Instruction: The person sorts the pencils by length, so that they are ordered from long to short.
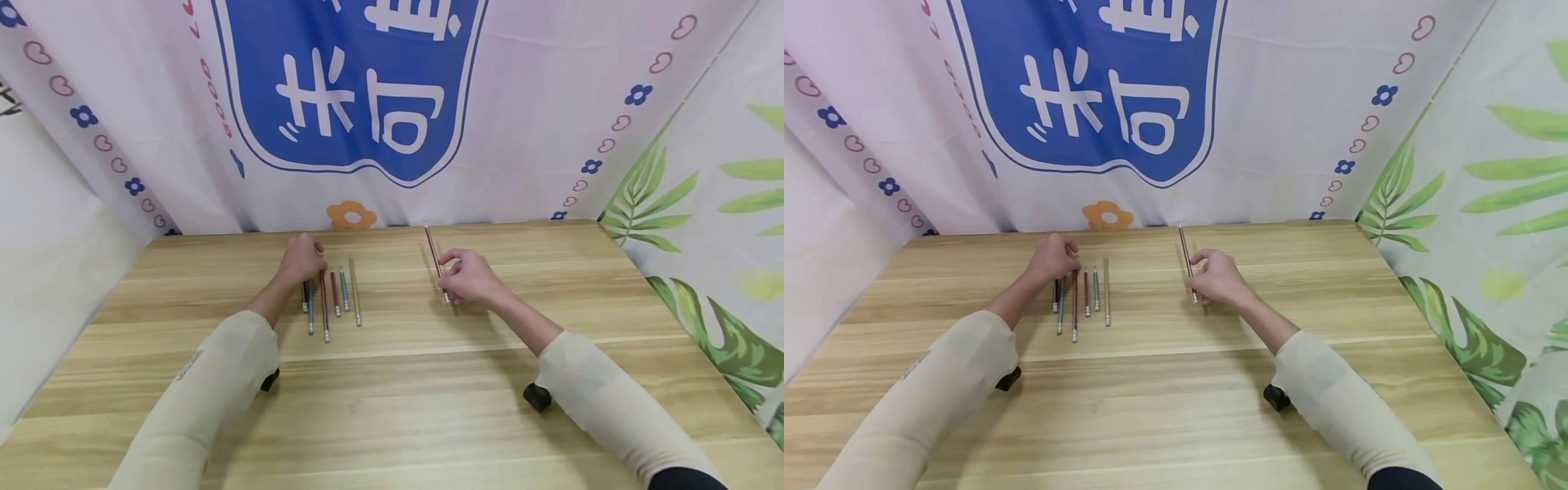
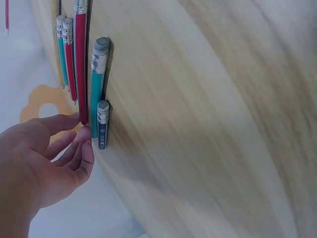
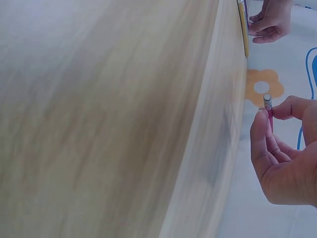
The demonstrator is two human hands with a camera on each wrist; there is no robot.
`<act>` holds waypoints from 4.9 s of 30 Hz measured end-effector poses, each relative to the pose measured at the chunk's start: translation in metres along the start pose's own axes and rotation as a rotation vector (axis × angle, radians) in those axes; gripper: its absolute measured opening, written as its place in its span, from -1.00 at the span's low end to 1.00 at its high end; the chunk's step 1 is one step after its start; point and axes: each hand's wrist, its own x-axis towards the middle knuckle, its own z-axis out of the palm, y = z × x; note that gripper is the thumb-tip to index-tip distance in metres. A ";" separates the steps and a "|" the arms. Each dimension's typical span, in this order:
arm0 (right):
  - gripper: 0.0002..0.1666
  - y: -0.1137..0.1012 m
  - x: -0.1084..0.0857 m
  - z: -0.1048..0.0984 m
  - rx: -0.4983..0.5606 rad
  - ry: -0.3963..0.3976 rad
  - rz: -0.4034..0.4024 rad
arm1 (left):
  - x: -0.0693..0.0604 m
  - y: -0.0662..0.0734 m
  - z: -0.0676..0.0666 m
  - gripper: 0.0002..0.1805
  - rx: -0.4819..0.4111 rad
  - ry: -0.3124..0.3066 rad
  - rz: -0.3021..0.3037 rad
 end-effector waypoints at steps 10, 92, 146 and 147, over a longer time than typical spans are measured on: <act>-0.50 0.007 -0.002 -0.012 -0.004 0.024 0.025 | 0.006 0.003 0.002 -0.55 0.002 0.007 -0.020; -0.46 0.068 -0.036 -0.089 -0.050 0.076 0.197 | 0.012 0.033 -0.027 -0.83 -0.782 -0.062 -0.335; -0.47 0.070 -0.030 -0.101 -0.272 0.103 0.129 | 0.012 0.083 0.019 -0.73 -0.953 -0.253 -0.277; -0.45 0.070 -0.028 -0.101 -0.292 0.107 0.115 | 0.012 0.084 0.020 -0.72 -0.947 -0.252 -0.273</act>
